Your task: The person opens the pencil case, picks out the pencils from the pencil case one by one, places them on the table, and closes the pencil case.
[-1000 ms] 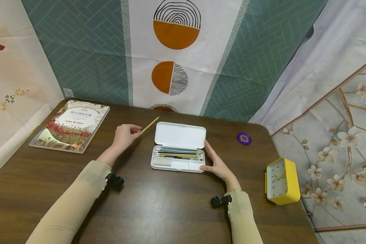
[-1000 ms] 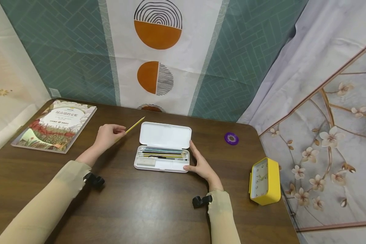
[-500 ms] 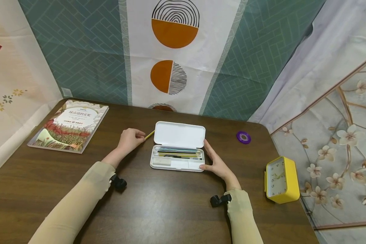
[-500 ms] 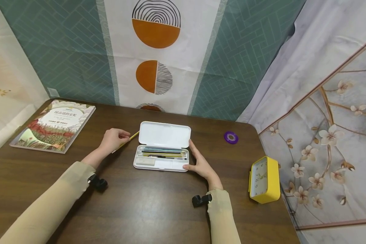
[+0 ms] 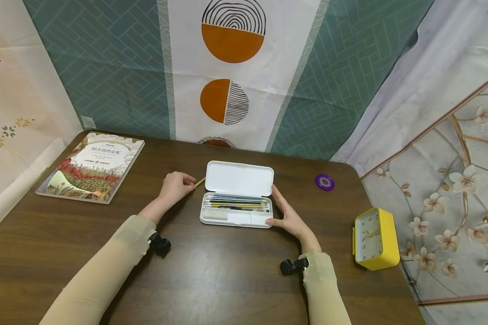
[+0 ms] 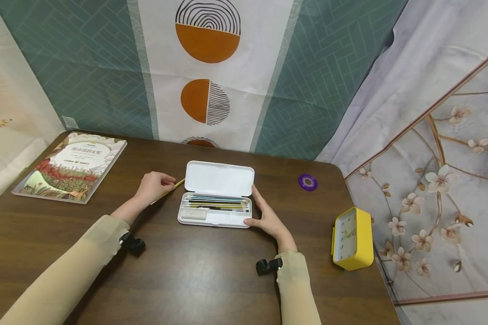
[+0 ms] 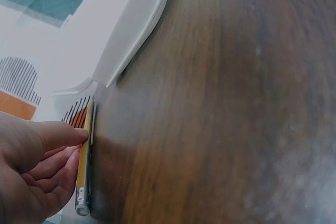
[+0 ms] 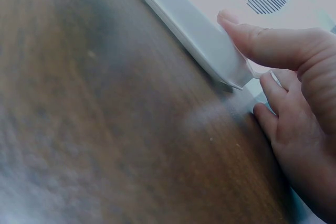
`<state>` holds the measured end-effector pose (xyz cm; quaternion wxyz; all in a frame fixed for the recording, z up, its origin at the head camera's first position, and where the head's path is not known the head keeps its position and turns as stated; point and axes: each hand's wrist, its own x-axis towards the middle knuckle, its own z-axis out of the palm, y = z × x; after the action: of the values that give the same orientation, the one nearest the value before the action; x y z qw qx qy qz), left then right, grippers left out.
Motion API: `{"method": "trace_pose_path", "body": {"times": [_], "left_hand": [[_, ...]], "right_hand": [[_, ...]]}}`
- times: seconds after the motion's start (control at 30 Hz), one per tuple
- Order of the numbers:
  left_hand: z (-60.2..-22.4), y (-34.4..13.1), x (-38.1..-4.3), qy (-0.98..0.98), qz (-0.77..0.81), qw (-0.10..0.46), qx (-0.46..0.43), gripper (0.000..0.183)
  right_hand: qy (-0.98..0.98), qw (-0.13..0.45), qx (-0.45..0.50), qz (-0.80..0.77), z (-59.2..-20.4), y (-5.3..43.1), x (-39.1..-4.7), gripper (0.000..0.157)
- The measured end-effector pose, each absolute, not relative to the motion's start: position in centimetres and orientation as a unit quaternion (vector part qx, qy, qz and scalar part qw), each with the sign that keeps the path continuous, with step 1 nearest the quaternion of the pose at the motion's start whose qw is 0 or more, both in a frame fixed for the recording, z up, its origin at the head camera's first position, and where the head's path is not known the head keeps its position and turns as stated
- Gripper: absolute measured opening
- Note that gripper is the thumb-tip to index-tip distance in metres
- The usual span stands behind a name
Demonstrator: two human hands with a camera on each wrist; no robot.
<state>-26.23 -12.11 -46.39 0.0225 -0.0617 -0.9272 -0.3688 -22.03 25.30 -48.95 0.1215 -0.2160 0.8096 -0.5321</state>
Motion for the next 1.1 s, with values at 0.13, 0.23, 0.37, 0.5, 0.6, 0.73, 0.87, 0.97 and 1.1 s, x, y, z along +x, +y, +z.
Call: {"method": "trace_pose_path", "body": {"times": [0.13, 0.23, 0.37, 0.5, 0.6, 0.73, 0.87, 0.97, 1.1], "left_hand": [[-46.50, -12.19, -26.23, -0.928, -0.368, 0.020, -0.061, 0.020], [-46.52, -12.23, -26.15, -0.927, -0.369, 0.019, -0.060, 0.020], [-46.45, -12.18, -26.03, -0.928, -0.368, 0.017, -0.060, 0.019], [-46.45, -12.15, -26.00, -0.928, -0.366, 0.018, -0.061, 0.019], [-46.43, -12.17, -26.01, -0.929, -0.366, 0.020, -0.060, 0.019], [-46.48, -12.27, -26.11, -0.929, -0.364, 0.023, -0.059, 0.019], [-46.64, -12.41, -26.23, -0.930, -0.363, 0.029, -0.060, 0.018], [-46.61, -12.46, -26.21, -0.929, -0.364, 0.032, -0.059, 0.018], [-46.31, -12.41, -26.10, -0.926, -0.371, 0.039, -0.053, 0.020]], "right_hand": [[0.808, 0.122, -0.216, -0.535, -48.95, 25.33, -22.07, 0.105], [0.807, 0.122, -0.219, -0.536, -48.94, 25.36, -22.13, 0.105], [0.808, 0.122, -0.219, -0.533, -48.89, 25.32, -22.06, 0.105], [0.809, 0.122, -0.219, -0.532, -48.90, 25.28, -22.04, 0.105], [0.808, 0.121, -0.219, -0.533, -48.97, 25.31, -22.12, 0.105], [0.808, 0.121, -0.216, -0.534, -48.92, 25.32, -22.01, 0.105], [0.809, 0.122, -0.214, -0.533, -48.95, 25.34, -21.98, 0.105], [0.809, 0.120, -0.216, -0.533, -49.03, 25.40, -22.07, 0.105], [0.809, 0.118, -0.219, -0.532, -49.09, 25.47, -22.15, 0.105]]}}
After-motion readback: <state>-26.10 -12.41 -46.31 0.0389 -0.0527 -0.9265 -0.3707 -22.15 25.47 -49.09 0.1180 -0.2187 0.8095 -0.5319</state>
